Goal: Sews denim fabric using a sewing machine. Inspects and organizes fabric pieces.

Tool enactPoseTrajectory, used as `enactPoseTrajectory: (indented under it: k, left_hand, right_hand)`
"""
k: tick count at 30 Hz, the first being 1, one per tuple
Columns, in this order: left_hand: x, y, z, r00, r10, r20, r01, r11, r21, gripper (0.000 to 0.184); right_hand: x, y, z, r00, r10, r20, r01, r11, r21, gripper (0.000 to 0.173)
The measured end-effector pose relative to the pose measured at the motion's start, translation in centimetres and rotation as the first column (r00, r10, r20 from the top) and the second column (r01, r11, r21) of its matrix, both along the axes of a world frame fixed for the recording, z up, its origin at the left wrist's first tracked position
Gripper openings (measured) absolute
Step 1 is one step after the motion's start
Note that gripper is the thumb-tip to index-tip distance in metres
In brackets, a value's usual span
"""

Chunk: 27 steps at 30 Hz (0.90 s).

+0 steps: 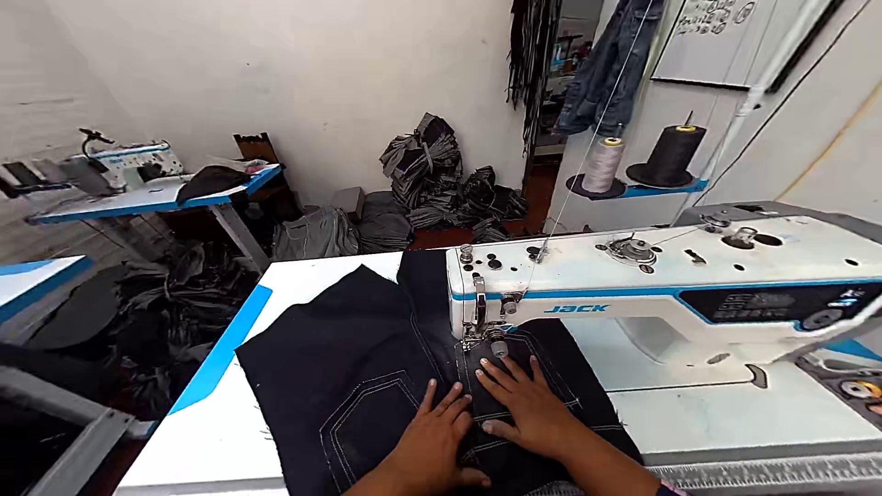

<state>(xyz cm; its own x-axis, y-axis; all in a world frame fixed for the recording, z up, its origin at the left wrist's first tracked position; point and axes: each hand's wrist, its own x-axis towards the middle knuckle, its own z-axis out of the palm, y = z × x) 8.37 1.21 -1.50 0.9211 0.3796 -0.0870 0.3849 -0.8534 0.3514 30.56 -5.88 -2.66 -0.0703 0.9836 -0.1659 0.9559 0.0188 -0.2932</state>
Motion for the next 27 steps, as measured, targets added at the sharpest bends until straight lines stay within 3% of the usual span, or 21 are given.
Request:
enactPoseTrajectory:
  k: [2,5,14,22,27]
  left_hand:
    - [0.4,0.2,-0.3,1.0,0.025,0.004,-0.025,0.997,-0.071,0.075]
    - [-0.5,1.2,-1.6,0.994,-0.001,0.106,0.003,1.0,-0.018,0.071]
    - [-0.2,0.2,-2.3,0.984,0.005,0.177,-0.017,0.998,0.066,0.07]
    - [0.3,0.1,-1.1,0.999,0.028,0.041,-0.027,0.999,-0.026,0.073]
    - [-0.1,0.0,-2.0,0.99,0.009,0.141,-0.015,0.999,0.041,0.071]
  right_hand:
    - [-0.3,-0.2,-0.1,1.0,0.002,-0.007,-0.002,1.0,-0.027,0.089]
    - [-1.1,-0.3,-0.1,0.999,-0.028,-0.028,0.027,0.999,-0.033,0.089]
    - [-0.1,-0.8,0.7,0.993,0.029,-0.113,-0.036,0.998,-0.055,0.073]
    - [0.6,-0.8,0.1,0.992,0.032,-0.121,-0.035,0.999,-0.024,0.067]
    - [-0.2,-2.3,-0.8,0.992,0.005,-0.126,0.003,0.998,0.058,0.049]
